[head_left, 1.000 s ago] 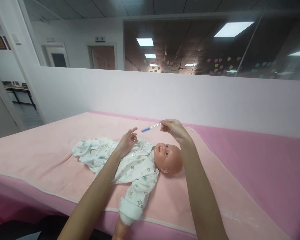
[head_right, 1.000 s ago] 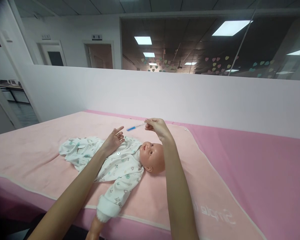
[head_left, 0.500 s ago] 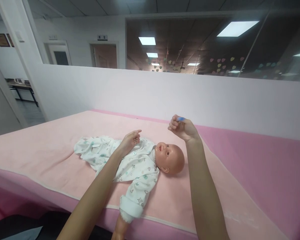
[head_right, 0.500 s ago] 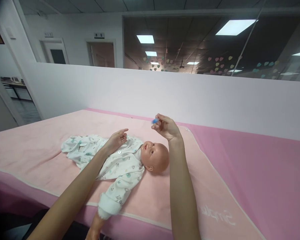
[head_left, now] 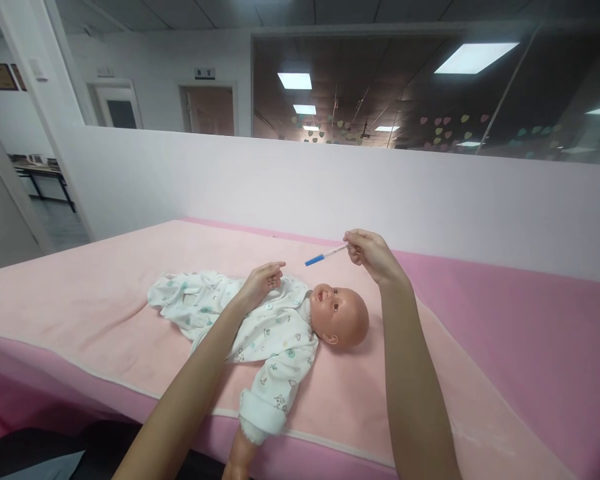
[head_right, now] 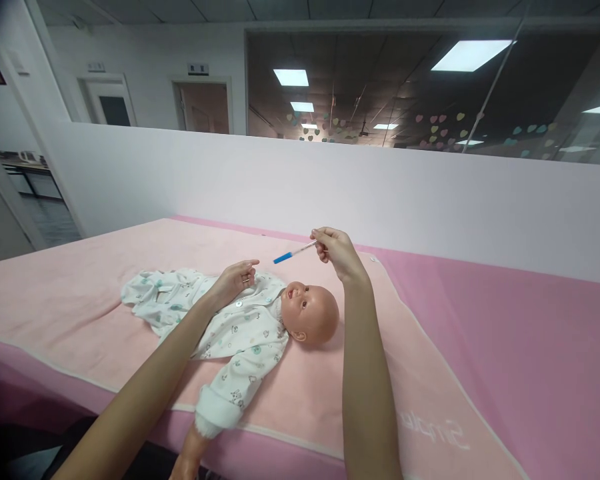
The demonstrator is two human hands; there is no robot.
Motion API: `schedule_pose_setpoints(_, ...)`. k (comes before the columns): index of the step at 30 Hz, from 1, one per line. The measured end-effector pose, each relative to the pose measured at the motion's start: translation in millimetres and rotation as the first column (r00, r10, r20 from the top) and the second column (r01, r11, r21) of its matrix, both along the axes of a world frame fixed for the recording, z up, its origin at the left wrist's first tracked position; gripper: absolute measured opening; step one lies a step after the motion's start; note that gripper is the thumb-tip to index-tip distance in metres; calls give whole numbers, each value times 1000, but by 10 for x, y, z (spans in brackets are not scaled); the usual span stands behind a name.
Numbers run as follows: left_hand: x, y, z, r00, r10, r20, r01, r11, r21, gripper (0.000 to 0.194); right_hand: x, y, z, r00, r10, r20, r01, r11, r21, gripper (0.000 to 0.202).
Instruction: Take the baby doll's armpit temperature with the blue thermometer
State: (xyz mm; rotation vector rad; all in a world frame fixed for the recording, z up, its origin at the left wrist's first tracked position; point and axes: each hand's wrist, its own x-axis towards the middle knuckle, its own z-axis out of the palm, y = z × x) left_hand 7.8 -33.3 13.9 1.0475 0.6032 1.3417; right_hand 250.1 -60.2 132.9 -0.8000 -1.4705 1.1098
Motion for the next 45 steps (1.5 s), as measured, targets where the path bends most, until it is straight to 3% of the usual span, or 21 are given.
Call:
schedule_pose_setpoints(8, 17, -5, -18, 993, -8, -119, 12, 999, 31, 33, -17, 54, -33, 1000, -22, -3, 22, 1000, 9, 12)
schedule_pose_setpoints(17, 33, -23, -26, 970, 20, -243, 6, 995, 103, 30, -46, -82, 51, 982, -186, 44, 182, 981, 70, 11)
schedule_pose_setpoints(24, 89, -16, -69, 829, 52, -557, 95, 968, 231, 27, -56, -269, 198, 967, -232, 110, 217, 968, 129, 11)
schedule_pose_setpoints(31, 98, -15, -64, 745, 70, -663, 162, 946, 282, 22, -63, -193, 140, 988, -97, 117, 92, 994, 52, 13)
schedule_pose_setpoints(36, 95, -80, -6, 690, 57, -722, 250, 917, 311, 26, -68, -67, 45, 969, -167, 184, 163, 986, 39, 13)
schedule_pose_setpoints(38, 91, -103, 12, 653, 68, -754, 279, 904, 323, 29, -66, -86, 72, 938, -286, 195, 269, 957, 111, 11)
schedule_pose_setpoints(41, 90, -117, 19, 635, 81, -768, 292, 896, 336, 30, -76, -341, 216, 843, -515, 156, 452, 835, 313, 10)
schedule_pose_setpoints(43, 93, -114, 13, 640, 83, -764, 282, 899, 335, 30, -105, -657, 298, 828, -541, 146, 433, 784, 445, 14)
schedule_pose_setpoints(45, 95, -108, 2, 650, 86, -755, 266, 905, 332, 30, -153, -1006, 269, 733, -665, 144, 464, 644, 608, 16)
